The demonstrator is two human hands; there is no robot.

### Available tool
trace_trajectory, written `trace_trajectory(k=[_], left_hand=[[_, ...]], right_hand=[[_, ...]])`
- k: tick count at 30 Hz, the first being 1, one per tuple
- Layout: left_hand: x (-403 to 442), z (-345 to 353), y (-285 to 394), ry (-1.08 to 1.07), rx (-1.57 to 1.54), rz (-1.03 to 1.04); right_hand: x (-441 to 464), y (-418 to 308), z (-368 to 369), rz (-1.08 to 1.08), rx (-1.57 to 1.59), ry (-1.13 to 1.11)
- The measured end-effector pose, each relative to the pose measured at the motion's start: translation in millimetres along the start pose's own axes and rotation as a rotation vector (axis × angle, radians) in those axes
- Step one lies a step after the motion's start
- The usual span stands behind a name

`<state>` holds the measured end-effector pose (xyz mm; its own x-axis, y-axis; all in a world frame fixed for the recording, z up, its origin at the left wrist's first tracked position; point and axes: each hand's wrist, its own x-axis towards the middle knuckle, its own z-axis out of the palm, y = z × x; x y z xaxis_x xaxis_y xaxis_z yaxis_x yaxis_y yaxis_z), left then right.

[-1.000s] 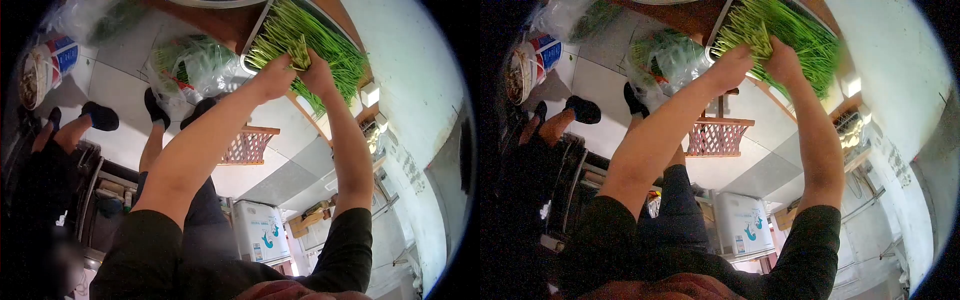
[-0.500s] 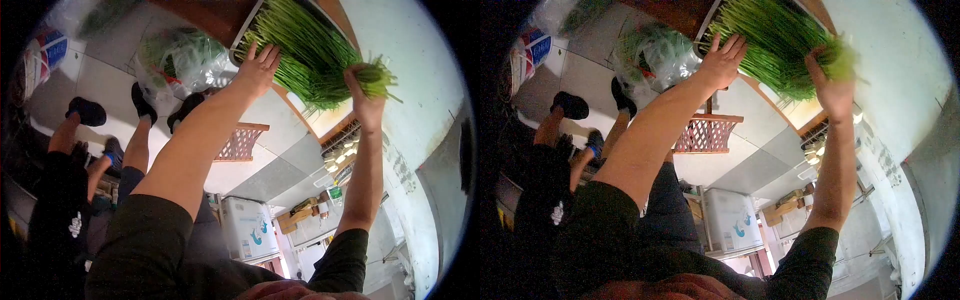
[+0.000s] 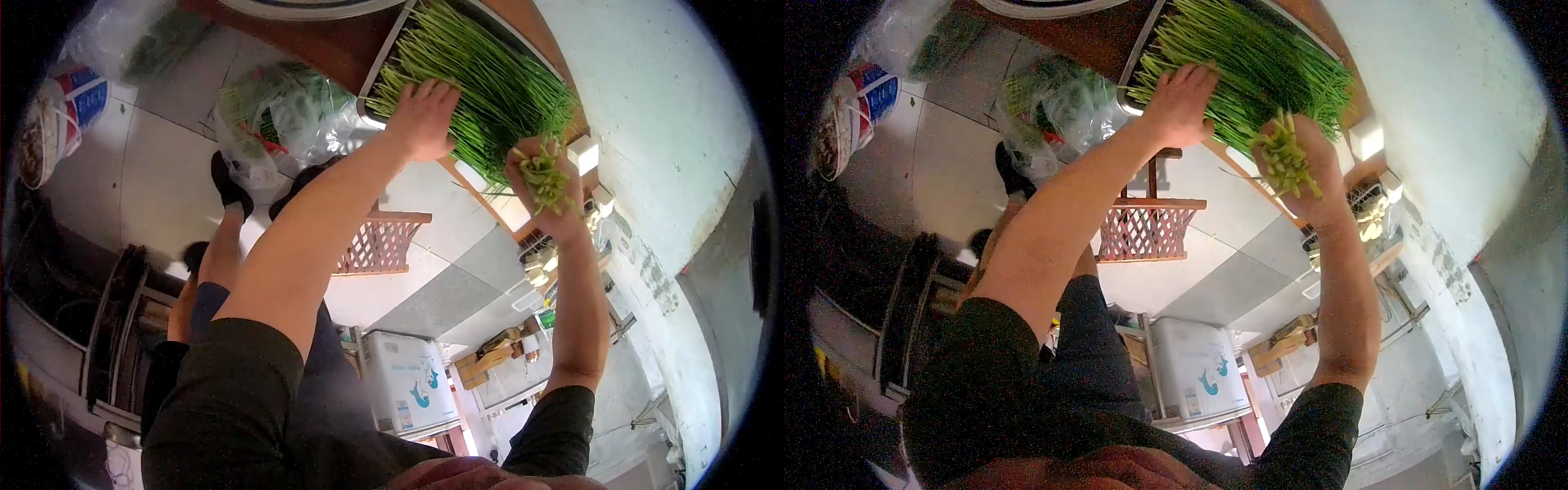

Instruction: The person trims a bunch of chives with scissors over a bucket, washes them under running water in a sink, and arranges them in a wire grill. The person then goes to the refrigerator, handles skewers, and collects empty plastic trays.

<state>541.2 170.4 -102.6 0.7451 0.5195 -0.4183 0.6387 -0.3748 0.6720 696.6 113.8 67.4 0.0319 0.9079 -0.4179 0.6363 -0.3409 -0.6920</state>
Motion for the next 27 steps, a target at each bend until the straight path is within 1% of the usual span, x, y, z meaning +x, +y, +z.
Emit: trace_trajectory(k=[1,2,3,4,5,8,9,13,16,18,19,20,21,22,24,25,27], left_hand=[[2,-3,2,0.025,-0.146,-0.07],[7,-2,1,0.065,-0.458,-0.112],[13,3,-1,0.102,-0.774,-0.153],[19,7,-2,0.136,-1.092,-0.196],[27,12,1,0.174,-1.331,-0.308],[49,20,-5,0.032,-1.821,-0.379],[50,11,7,0.128,-1.834,-0.502],[64,9,17,0.077,-1.869,-0.654],[68,10,21,0.162,-1.775,-0.575],[63,9,26,0.227,-1.677,-0.482],[59,6,28,0.258,-1.625,-0.435],[51,5,31,0.287,-1.49,-0.38],[31,-11,41,0.309,-1.355,-0.325],[14,-20,50,0.329,-1.218,-0.271],[-8,-6,57,0.441,-1.079,-0.024],[-21,-17,60,0.431,-0.832,0.028],[-32,-16,59,0.435,-0.844,0.058]], right_hand=[[-3,1,3,-0.007,-0.023,0.002],[-2,2,3,-0.015,-0.046,0.005],[-1,4,1,-0.129,-0.044,-0.049],[-2,2,0,-0.141,-0.076,-0.054],[-2,-3,2,-0.155,-0.107,-0.063],[-3,2,5,-0.211,-0.116,-0.101],[-5,6,6,-0.239,-0.113,-0.116],[-7,0,9,-0.312,-0.118,-0.181],[-9,-3,11,-0.348,-0.154,-0.185],[-11,-2,11,-0.352,-0.149,-0.193],[-13,2,13,-0.279,-0.096,-0.126],[-14,9,16,-0.207,-0.041,-0.06],[-15,14,19,-0.132,0.013,0.008],[-10,12,21,-0.084,-0.007,0.088],[8,7,29,0.008,-0.039,0.24],[16,16,30,-0.07,-0.077,0.24],[22,22,38,-0.006,0.028,0.259]])
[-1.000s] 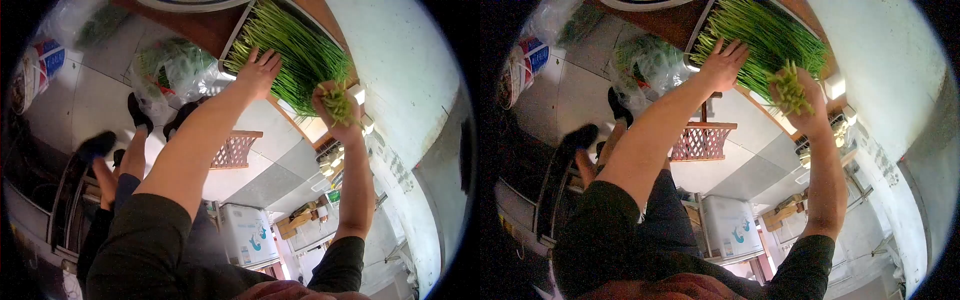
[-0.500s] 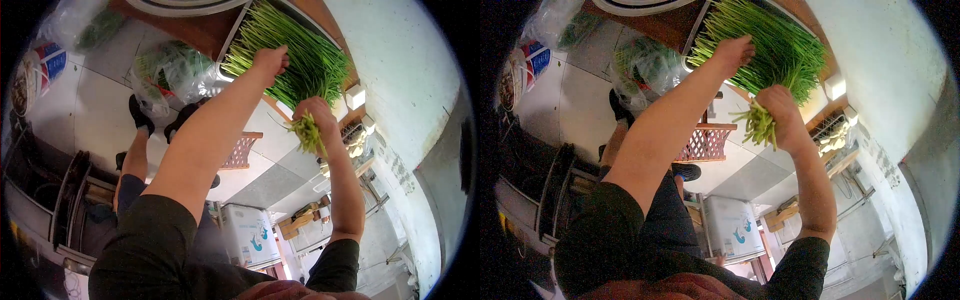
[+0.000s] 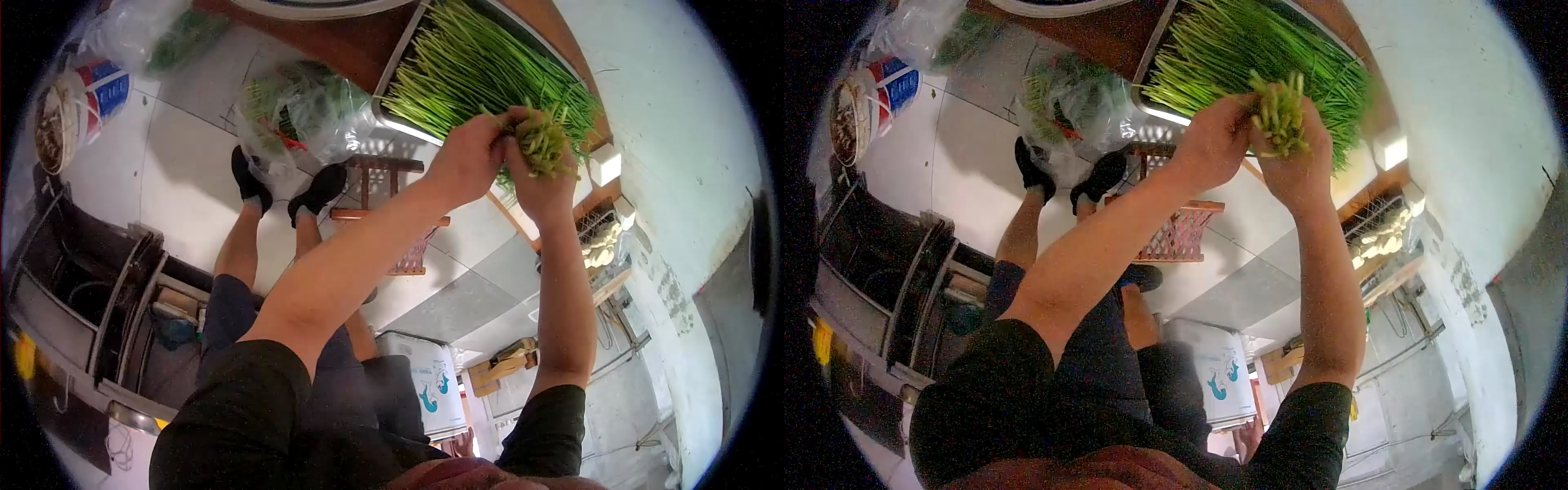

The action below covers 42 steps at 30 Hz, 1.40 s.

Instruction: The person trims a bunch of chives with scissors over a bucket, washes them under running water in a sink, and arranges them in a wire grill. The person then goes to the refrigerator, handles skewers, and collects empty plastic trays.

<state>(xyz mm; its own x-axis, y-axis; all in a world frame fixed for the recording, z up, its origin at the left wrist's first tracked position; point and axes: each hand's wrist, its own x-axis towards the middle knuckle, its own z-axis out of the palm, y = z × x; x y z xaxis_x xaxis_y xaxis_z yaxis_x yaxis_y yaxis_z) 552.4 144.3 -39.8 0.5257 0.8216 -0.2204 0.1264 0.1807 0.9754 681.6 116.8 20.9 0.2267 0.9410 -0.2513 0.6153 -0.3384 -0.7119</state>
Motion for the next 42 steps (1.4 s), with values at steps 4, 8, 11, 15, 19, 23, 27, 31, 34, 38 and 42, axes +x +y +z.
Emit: trace_trajectory(k=[4,8,11,15,19,23,27,31,34,38,42], left_hand=[[-7,0,-4,-0.011,0.06,0.001],[-6,-5,-8,-0.161,0.135,-0.033],[-15,-17,-14,-0.106,0.097,-0.019],[-4,-71,-75,-0.256,0.954,0.056],[5,-103,-102,-0.132,1.142,0.312],[17,-92,-99,-0.184,1.192,0.303],[26,-89,-90,-0.283,1.289,0.305],[36,-89,-89,-0.421,1.366,0.355],[35,-88,-95,-0.365,1.355,0.436],[31,-95,-86,-0.33,1.263,0.471],[31,-96,-44,-0.373,0.891,0.194]], right_hand=[[0,4,2,0.009,-0.016,-0.089],[-3,-4,6,-0.045,-0.145,-0.102],[-1,-3,11,-0.011,-0.211,-0.085],[12,-19,11,0.098,0.013,-0.044],[15,-15,11,0.131,0.025,-0.033],[13,-16,7,0.159,0.103,-0.022],[10,-16,4,0.159,0.072,-0.017],[8,-12,0,0.162,0.044,-0.01],[7,-7,0,0.162,0.058,-0.012],[10,-15,4,0.157,0.031,-0.068],[23,-18,19,0.101,-0.144,-0.198]])
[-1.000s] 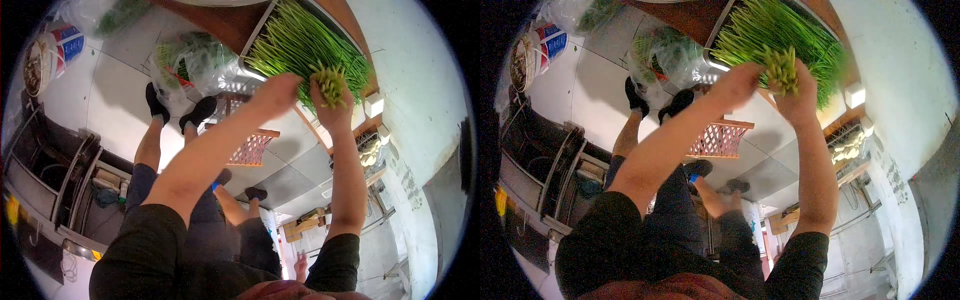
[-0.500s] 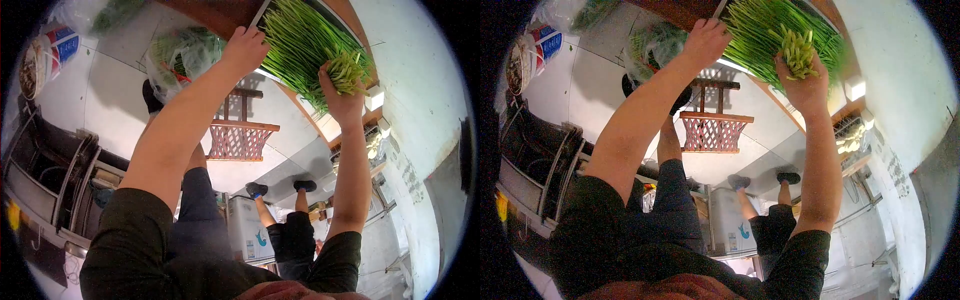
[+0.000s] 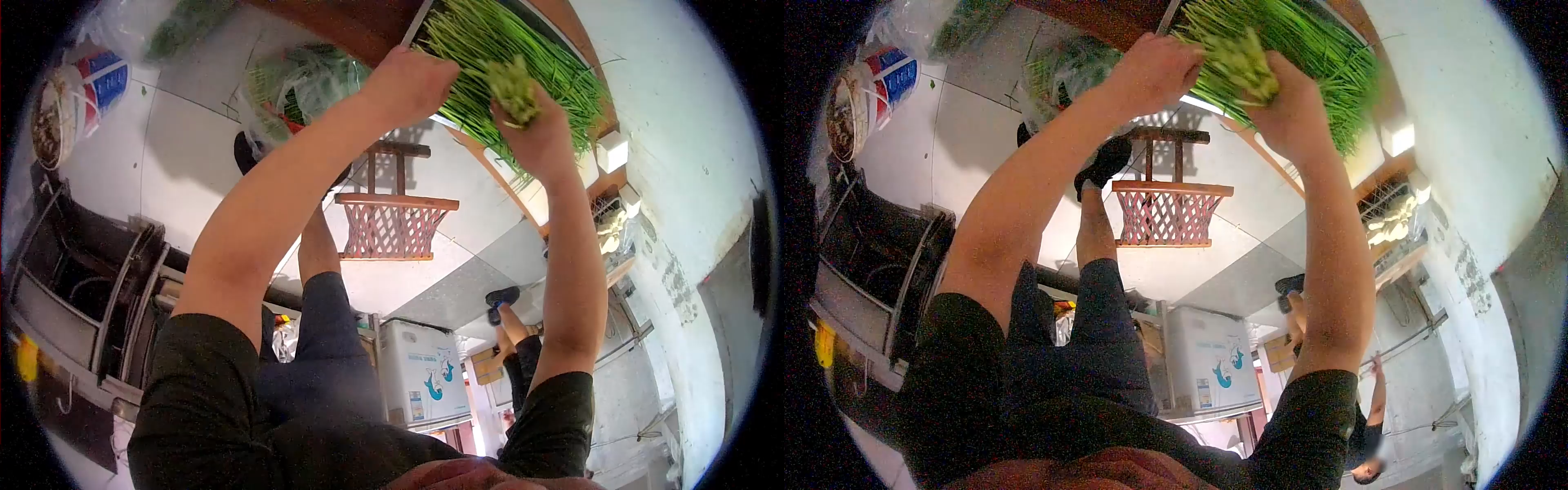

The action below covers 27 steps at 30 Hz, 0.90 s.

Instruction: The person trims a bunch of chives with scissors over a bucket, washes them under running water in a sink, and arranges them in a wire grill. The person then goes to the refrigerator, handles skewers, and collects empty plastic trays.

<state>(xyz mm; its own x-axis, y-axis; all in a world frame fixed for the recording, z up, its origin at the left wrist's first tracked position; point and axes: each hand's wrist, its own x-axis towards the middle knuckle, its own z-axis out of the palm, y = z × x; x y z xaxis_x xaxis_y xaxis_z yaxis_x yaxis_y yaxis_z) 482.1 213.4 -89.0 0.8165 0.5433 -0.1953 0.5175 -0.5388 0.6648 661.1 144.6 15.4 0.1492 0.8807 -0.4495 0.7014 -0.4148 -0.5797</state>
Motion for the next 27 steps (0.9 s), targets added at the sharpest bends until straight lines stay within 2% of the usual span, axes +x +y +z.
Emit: trace_trajectory(k=[1,2,5,8,11,14,17,18,21,22,24,27], left_hand=[[0,-6,8,-0.005,-0.166,-0.096],[0,-10,12,-0.008,-0.331,-0.194],[9,12,1,0.091,-0.633,-0.196],[12,3,4,0.158,-0.649,-0.181],[12,-15,13,0.061,-0.893,-0.382],[11,-11,5,0.092,-1.674,-0.429],[6,27,4,0.467,-0.578,-0.23],[10,47,5,0.368,-0.264,-0.08],[17,65,31,0.083,0.328,0.139],[23,67,34,-0.139,0.343,0.089],[31,81,32,-0.187,0.387,0.006],[34,92,31,-0.233,0.4,-0.032]], right_hand=[[5,-1,5,-0.008,-0.067,-0.048],[9,-1,11,-0.002,0.04,-0.067],[20,9,25,-0.11,-0.048,0.036],[26,8,25,-0.049,-0.051,-0.052],[29,11,31,-0.067,-0.111,-0.028],[28,12,23,-0.04,-0.112,0.072],[25,11,4,-0.014,0.012,0.101],[22,9,0,-0.069,0.002,0.15],[7,5,-21,-0.132,0.005,0.222],[1,3,-34,-0.238,-0.133,0.256],[-19,-1,-69,-0.098,-0.115,0.239],[-66,-2,-127,-0.13,0.138,0.499]])
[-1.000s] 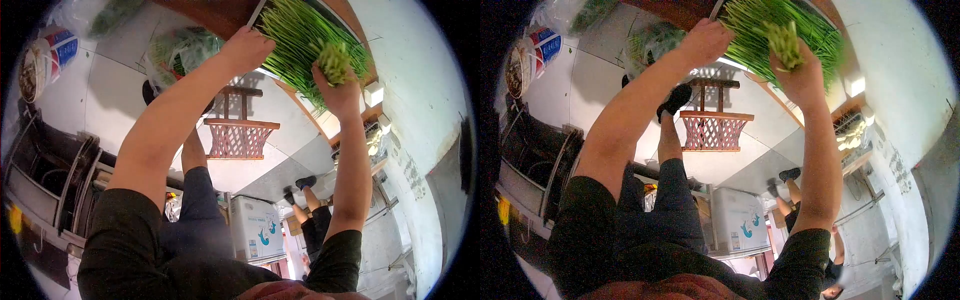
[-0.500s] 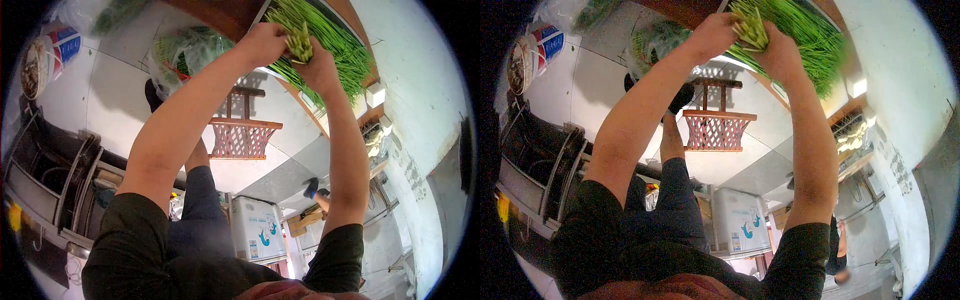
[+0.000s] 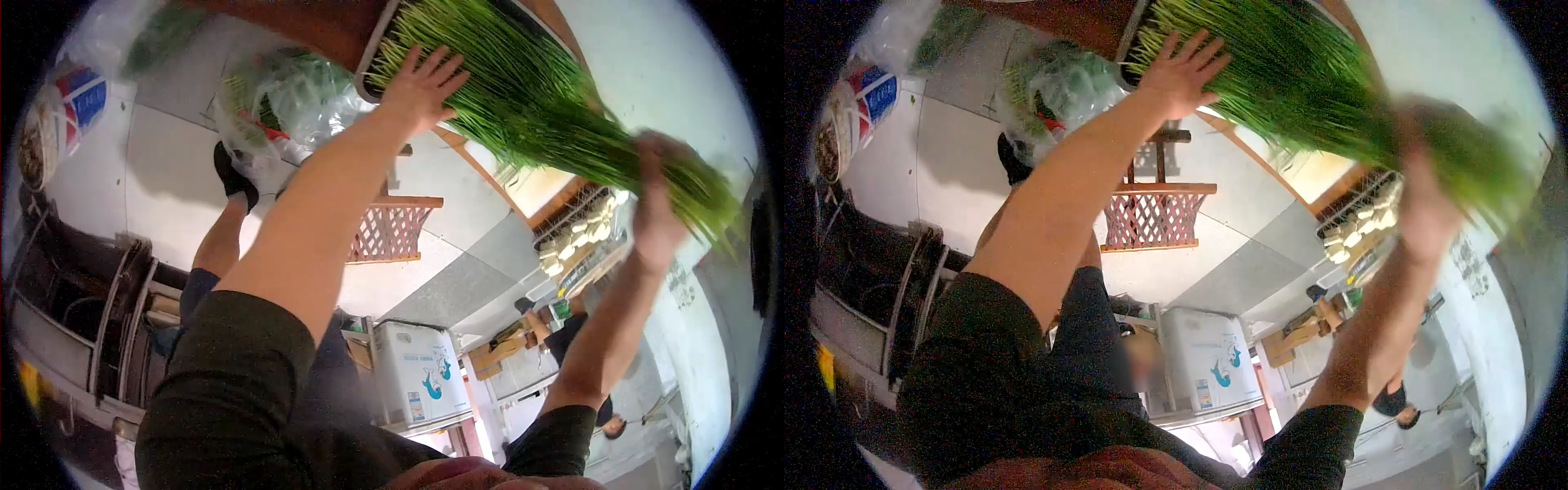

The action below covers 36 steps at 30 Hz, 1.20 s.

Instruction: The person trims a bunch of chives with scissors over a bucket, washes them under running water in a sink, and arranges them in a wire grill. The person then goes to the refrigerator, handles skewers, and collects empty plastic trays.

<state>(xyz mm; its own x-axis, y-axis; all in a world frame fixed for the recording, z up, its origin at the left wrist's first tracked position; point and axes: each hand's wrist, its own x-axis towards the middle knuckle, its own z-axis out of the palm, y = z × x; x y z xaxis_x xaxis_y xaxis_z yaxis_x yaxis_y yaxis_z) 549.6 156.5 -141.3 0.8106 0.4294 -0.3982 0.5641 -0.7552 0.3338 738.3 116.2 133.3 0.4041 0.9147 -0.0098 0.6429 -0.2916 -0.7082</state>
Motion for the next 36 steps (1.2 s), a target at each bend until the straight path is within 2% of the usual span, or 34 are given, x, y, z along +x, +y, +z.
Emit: trace_trajectory(k=[1,2,5,7,8,10,12,14,15,16,17,18,19,21,22,24,26,27,28,30,33,34,36], left_hand=[[-2,1,0,-0.006,0.009,0.0],[-3,-1,-1,-0.008,0.02,0.002],[1,4,0,0.003,0.032,0.005],[-1,-4,0,-0.025,0.042,0.018],[-1,-11,0,-0.063,0.024,0.017],[0,-24,0,-0.141,-0.012,0.018],[0,-38,1,-0.087,-0.075,0.009],[-1,-80,6,-0.025,-0.196,-0.023],[-16,-108,14,0.183,-0.468,0.063],[-33,-144,28,0.189,-0.741,0.17],[-54,-183,45,0.188,-1.011,0.279],[-79,-218,59,0.192,-1.073,0.44],[-104,-249,79,0.054,-1.245,0.452],[-144,-291,105,-0.1,-1.237,0.481],[-154,-288,116,-0.115,-1.191,0.485],[-179,-290,115,-0.215,-1.314,0.563],[-205,-294,100,-0.315,-1.317,0.502],[-216,-294,91,-0.355,-1.313,0.473],[-231,-297,84,-0.238,-1.294,0.437],[-259,-315,66,-0.24,-1.347,0.404],[-297,-314,52,-0.33,-1.658,0.273],[-307,-316,46,-0.293,-1.682,0.345],[-336,-326,39,-0.283,-1.74,0.279]], right_hand=[[1,-19,-30,0.006,-0.16,0.01],[-6,-20,-65,0.001,-0.126,0.057],[-41,-14,-201,-0.024,0.328,0.154],[-67,-50,-242,0.122,0.407,0.567],[-81,-66,-257,0.086,0.507,0.609],[-103,-89,-284,0.018,0.425,0.525],[-124,-90,-295,0.04,0.374,0.521],[-144,-82,-283,0.143,0.392,0.526],[-154,-77,-272,0.213,0.413,0.526],[-154,-78,-235,0.269,0.511,0.511],[-153,-79,-209,0.349,0.521,0.387],[-151,-84,-177,0.377,0.572,0.365],[-143,-93,-145,0.505,0.451,0.391],[-121,-137,-93,0.539,0.668,0.337],[-120,-143,-73,0.503,0.822,0.278],[-114,-178,-47,0.483,0.96,0.339],[-114,-199,-33,0.501,0.947,0.304],[-116,-204,-28,0.529,0.945,0.201],[-116,-225,-20,0.539,1.049,0.19],[-114,-247,-10,0.477,1.068,0.094],[-123,-272,-4,0.336,1.132,-0.089],[-124,-286,-3,0.279,1.146,-0.144],[-135,-317,1,0.348,1.117,-0.185]])
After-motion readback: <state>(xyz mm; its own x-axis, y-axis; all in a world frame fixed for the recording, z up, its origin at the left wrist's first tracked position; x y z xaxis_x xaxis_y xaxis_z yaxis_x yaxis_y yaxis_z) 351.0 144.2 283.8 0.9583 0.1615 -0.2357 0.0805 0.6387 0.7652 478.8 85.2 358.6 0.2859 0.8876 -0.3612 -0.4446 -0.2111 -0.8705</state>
